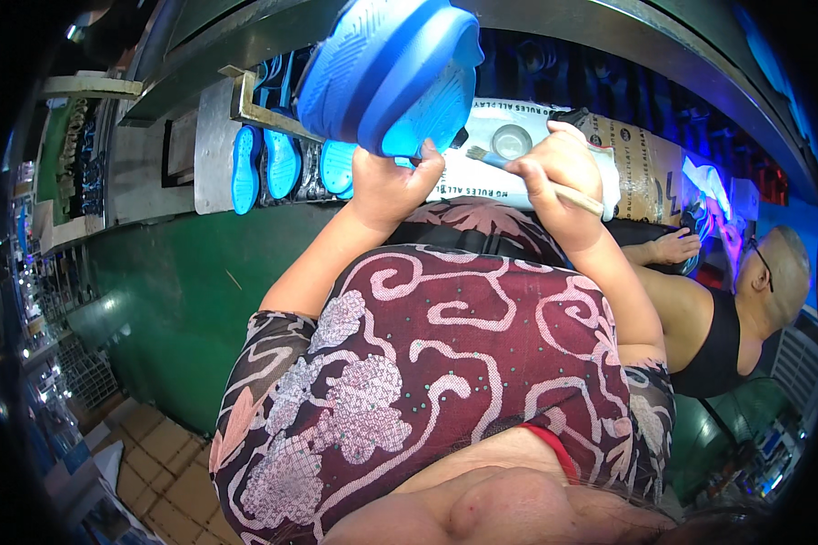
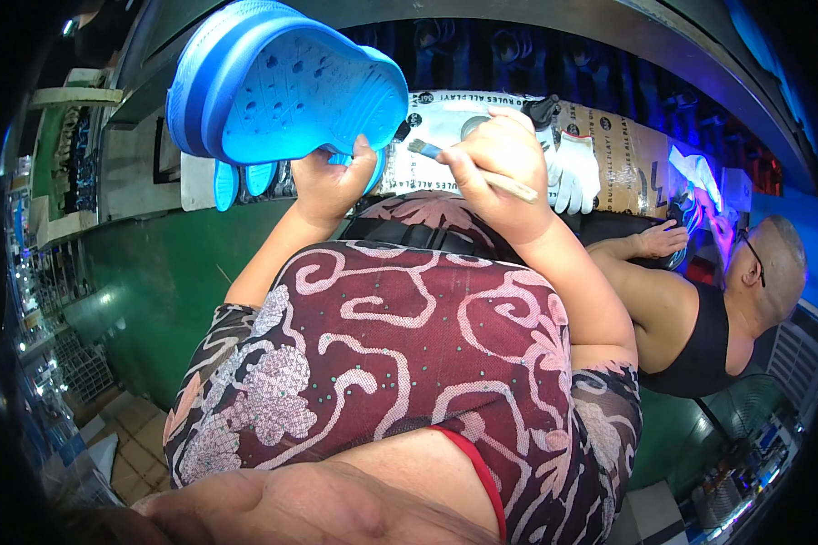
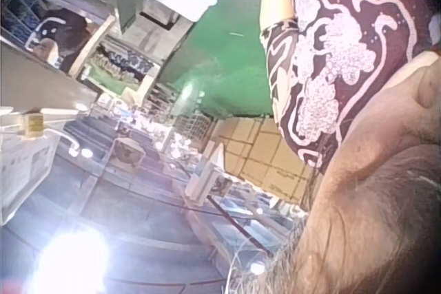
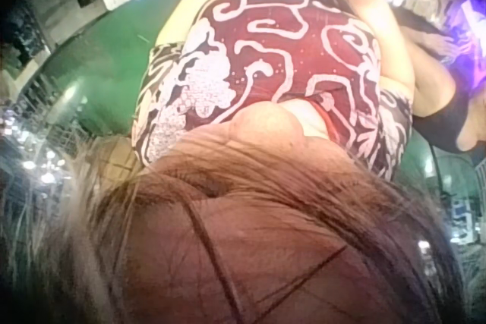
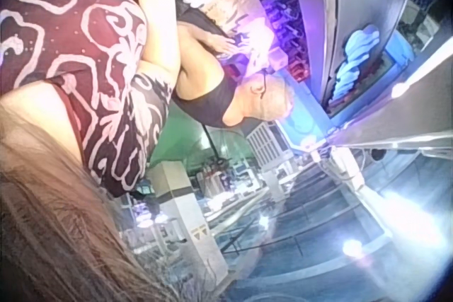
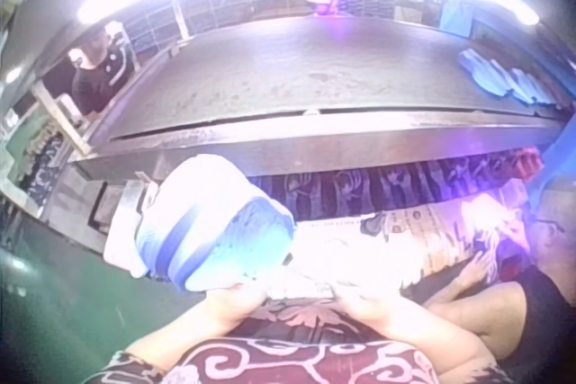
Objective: The person applies adhesive to shoe soles using a brush and places the soles onto the conveyor above.
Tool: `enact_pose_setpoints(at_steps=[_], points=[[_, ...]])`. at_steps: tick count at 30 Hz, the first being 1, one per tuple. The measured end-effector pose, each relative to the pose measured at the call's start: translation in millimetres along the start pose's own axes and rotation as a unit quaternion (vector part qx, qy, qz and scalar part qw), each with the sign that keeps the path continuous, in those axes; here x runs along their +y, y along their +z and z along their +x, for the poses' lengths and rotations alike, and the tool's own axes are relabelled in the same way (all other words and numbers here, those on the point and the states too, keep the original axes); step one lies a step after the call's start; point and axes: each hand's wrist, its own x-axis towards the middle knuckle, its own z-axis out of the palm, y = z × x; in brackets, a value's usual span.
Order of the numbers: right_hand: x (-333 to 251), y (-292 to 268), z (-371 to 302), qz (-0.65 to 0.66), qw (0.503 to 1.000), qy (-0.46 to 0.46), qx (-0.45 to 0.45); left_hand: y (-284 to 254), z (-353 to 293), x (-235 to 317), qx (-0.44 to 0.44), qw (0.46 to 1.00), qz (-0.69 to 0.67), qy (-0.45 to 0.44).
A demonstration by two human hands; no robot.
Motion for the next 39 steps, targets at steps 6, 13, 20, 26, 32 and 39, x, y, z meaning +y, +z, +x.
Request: enact_pose_setpoints(at_steps=[6, 13, 20, 26, 32, 39], points=[[11, -26, -29, 0.091, 0.98, 0.103, 0.141, -9, 22, 10, -0.05, 0.981, -0.125, -0.139], [5, -39, -75, 0.161, 0.89, 0.349, 0.244, 11, 99, 51, -0.416, 0.755, -0.365, -0.352], [0, -34, -82, 0.174, 0.848, 0.422, 0.269, 177, 230, 30, -0.31, 0.585, -0.596, -0.454], [13, -28, -96, 0.204, 0.824, 0.44, 0.293, 149, 195, 21, -0.298, 0.619, -0.592, -0.421], [23, -20, -93, 0.245, 0.812, 0.437, 0.3, -15, 61, -109, -0.298, 0.864, -0.117, -0.388], [26, 4, -79, 0.293, 0.828, 0.408, 0.249, -135, -114, -252, -0.184, 0.804, 0.448, -0.346]])
